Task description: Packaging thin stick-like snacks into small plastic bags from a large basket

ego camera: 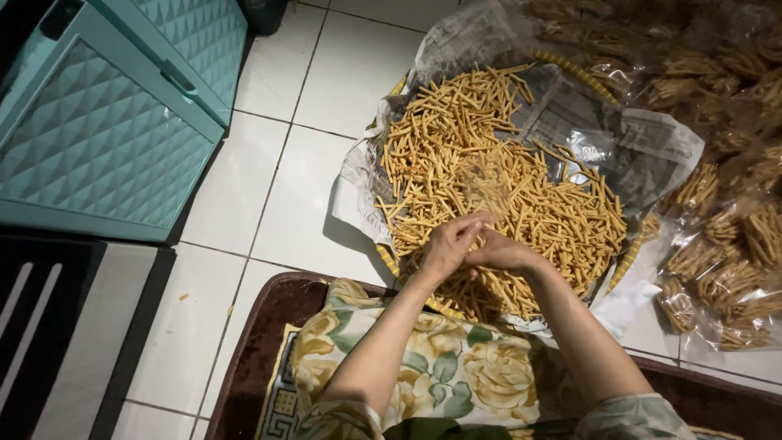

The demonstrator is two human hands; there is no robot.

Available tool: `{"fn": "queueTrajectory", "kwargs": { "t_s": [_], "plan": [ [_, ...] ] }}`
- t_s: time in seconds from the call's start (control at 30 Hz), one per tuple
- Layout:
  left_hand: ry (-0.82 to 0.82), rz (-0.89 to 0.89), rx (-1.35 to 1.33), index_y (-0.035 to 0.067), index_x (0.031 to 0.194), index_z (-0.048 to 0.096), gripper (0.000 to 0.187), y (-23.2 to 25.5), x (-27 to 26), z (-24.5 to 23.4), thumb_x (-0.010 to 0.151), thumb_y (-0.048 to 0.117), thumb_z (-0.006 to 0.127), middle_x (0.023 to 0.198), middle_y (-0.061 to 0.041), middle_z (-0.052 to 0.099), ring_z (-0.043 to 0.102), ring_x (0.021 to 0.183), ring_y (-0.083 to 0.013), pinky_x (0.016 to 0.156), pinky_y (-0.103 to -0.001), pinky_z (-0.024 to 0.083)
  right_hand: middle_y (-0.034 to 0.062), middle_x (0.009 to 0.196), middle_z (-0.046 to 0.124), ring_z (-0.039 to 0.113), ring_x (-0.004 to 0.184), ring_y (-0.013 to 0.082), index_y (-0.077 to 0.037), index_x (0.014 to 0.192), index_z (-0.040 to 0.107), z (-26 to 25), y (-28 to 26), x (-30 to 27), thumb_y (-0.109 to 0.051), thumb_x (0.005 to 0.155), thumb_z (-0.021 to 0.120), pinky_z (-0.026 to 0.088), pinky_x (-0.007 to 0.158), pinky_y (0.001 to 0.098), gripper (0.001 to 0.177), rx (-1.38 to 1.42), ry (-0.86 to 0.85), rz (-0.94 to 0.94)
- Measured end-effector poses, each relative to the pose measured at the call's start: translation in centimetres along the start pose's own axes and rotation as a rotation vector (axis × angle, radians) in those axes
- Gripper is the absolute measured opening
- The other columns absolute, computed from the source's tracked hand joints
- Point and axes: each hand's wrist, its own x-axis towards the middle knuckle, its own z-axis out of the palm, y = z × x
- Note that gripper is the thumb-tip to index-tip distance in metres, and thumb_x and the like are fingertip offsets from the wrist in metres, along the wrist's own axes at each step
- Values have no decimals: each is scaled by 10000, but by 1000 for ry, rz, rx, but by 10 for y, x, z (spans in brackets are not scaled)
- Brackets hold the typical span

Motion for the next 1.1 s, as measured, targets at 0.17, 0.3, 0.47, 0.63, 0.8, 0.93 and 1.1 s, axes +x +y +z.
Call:
{"fn": "queueTrajectory", "kwargs": {
  "t_s": [0.17, 0.3, 0.47, 0.63, 0.8, 0.93, 1.1],
  "plan": [
    [156, 28, -175, 139, 1230, 748, 271, -2, -2, -3, 980, 82, 662, 1241, -114, 730, 645, 1228, -258, 1025, -382, 525, 365, 1085, 584, 661, 835, 407, 148, 1434, 365, 2, -14, -12, -37, 737, 879, 607, 710, 496, 884, -76, -7, -31],
    [211, 63, -181, 100, 1218, 749, 286, -32, 5, 4, 945, 28, 698, 1231, -136, 730, 641, 1230, -273, 1009, -369, 535, 342, 952, 672, 710, 667, 339, 148, 1412, 435, 1, -1, -17, -43, 746, 887, 624, 630, 473, 827, -99, -5, -58],
    [255, 131, 8, 86, 1098, 754, 181, -9, 4, -19, 1021, 179, 620, 1256, -145, 715, 662, 1199, -335, 973, -414, 563, 253, 895, 750, 728, 740, 281, 96, 1270, 615, -1, 0, -30, -95, 769, 867, 597, 736, 411, 593, -185, 16, -109],
    [305, 134, 165, 75, 1235, 709, 274, -11, 12, -33, 1099, 171, 492, 1318, -159, 681, 727, 1074, -268, 943, -390, 574, 351, 1282, 644, 640, 1186, 440, 77, 1423, 505, 24, -52, -74, -86, 798, 813, 467, 1048, 519, 715, -449, 77, -117],
    [278, 206, 385, 85, 1271, 703, 272, -3, 15, -28, 1030, 38, 585, 1315, -144, 687, 694, 1150, -249, 964, -348, 568, 355, 1534, 374, 416, 1371, 527, -19, 1558, 359, 50, -90, -100, -18, 792, 789, 329, 1153, 581, 878, -441, 48, -218],
    [227, 230, 480, 115, 1262, 710, 283, -19, 15, -26, 1012, 34, 606, 1338, -77, 686, 692, 1141, -210, 926, -305, 560, 357, 1566, 302, 509, 1315, 458, -40, 1581, 309, 48, -81, -95, -49, 762, 834, 372, 1131, 552, 972, -354, 51, -255],
    [117, 280, 527, 120, 1294, 688, 433, 11, 6, -25, 922, -93, 628, 1357, -71, 673, 669, 1074, -215, 906, -312, 546, 319, 1498, 429, 443, 1353, 501, -100, 1583, 330, 23, -48, -66, -250, 776, 863, 292, 1157, 634, 979, -357, 101, -189]
  ]
}}
